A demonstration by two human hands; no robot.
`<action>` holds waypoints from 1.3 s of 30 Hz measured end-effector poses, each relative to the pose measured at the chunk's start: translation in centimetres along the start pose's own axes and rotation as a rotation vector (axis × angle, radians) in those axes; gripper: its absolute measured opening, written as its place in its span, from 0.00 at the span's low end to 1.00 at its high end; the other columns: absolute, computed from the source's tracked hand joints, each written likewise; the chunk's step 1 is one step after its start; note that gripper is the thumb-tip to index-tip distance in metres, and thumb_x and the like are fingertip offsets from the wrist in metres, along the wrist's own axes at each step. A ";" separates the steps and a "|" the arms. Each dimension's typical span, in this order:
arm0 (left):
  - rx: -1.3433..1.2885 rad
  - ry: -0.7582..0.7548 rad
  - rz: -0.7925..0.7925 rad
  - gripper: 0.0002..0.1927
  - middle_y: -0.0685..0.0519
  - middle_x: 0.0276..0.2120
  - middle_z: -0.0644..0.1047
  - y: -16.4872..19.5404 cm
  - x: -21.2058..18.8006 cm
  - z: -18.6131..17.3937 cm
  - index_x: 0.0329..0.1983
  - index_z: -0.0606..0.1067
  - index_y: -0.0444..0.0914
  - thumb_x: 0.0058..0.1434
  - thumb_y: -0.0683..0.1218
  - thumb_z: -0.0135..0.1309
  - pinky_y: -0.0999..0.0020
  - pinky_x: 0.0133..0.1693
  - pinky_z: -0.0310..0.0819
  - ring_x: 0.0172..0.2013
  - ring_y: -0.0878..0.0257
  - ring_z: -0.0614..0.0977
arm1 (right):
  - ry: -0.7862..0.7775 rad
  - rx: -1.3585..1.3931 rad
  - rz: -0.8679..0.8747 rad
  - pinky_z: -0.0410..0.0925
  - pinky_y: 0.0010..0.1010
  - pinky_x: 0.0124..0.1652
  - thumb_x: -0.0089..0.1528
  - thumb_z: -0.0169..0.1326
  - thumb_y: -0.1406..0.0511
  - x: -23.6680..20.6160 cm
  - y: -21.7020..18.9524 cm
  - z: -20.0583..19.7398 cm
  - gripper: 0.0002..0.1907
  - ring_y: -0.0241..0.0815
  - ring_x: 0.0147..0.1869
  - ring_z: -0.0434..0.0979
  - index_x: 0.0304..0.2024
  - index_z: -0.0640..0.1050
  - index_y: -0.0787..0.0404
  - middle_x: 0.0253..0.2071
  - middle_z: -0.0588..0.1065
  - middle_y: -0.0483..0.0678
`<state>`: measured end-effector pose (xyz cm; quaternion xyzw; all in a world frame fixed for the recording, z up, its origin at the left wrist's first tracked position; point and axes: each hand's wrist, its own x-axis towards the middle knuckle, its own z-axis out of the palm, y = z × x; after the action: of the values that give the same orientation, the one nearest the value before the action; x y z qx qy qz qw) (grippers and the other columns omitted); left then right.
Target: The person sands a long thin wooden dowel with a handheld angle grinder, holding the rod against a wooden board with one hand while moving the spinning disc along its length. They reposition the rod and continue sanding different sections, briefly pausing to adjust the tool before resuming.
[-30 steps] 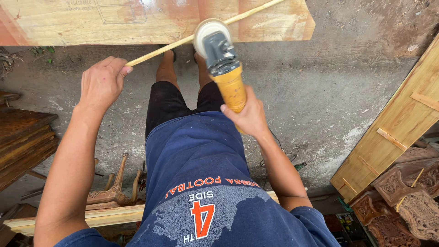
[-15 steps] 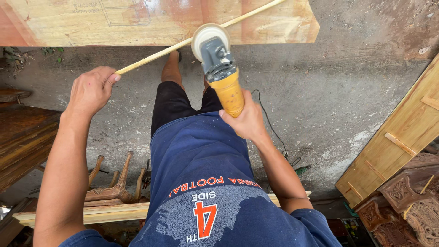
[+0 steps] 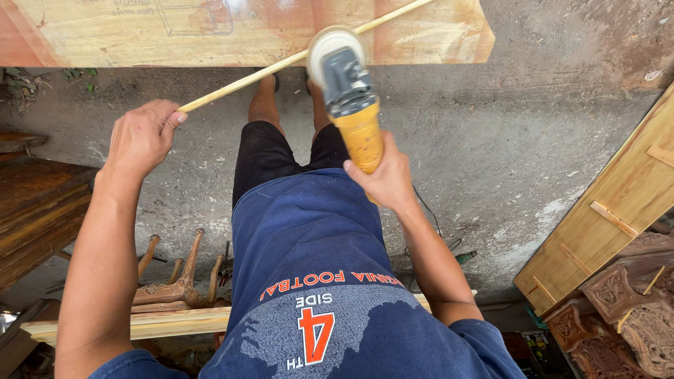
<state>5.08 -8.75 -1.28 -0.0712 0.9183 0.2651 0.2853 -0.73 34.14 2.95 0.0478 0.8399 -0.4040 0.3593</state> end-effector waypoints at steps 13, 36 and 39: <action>0.010 0.250 0.109 0.10 0.48 0.38 0.79 1.7 2.1 0.1 0.51 0.79 0.39 0.73 0.49 0.60 0.52 0.40 0.74 0.40 0.47 0.80 | 0.239 0.255 -0.054 0.73 0.33 0.48 0.61 0.67 0.65 0.9 3.6 -6.6 0.27 0.40 0.48 0.78 0.57 0.70 0.67 0.46 0.77 0.51; -0.011 0.220 0.093 0.13 0.45 0.37 0.80 5.8 4.3 -4.0 0.43 0.76 0.39 0.65 0.53 0.57 0.46 0.39 0.72 0.40 0.42 0.80 | 0.068 0.820 -0.145 0.75 0.34 0.38 0.60 0.63 0.63 -0.2 0.5 -3.4 0.24 0.41 0.39 0.81 0.53 0.71 0.67 0.41 0.77 0.50; -0.026 0.217 0.143 0.12 0.45 0.35 0.80 5.1 4.5 -3.7 0.44 0.76 0.39 0.69 0.52 0.54 0.46 0.38 0.72 0.39 0.42 0.80 | 0.053 0.706 -0.119 0.74 0.34 0.40 0.61 0.63 0.64 -0.4 -0.4 -1.8 0.21 0.41 0.39 0.80 0.51 0.73 0.69 0.40 0.77 0.50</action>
<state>-1.86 -6.28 1.04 -0.0378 0.9429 0.2876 0.1636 -1.59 35.30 4.23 0.1304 0.6588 -0.6882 0.2744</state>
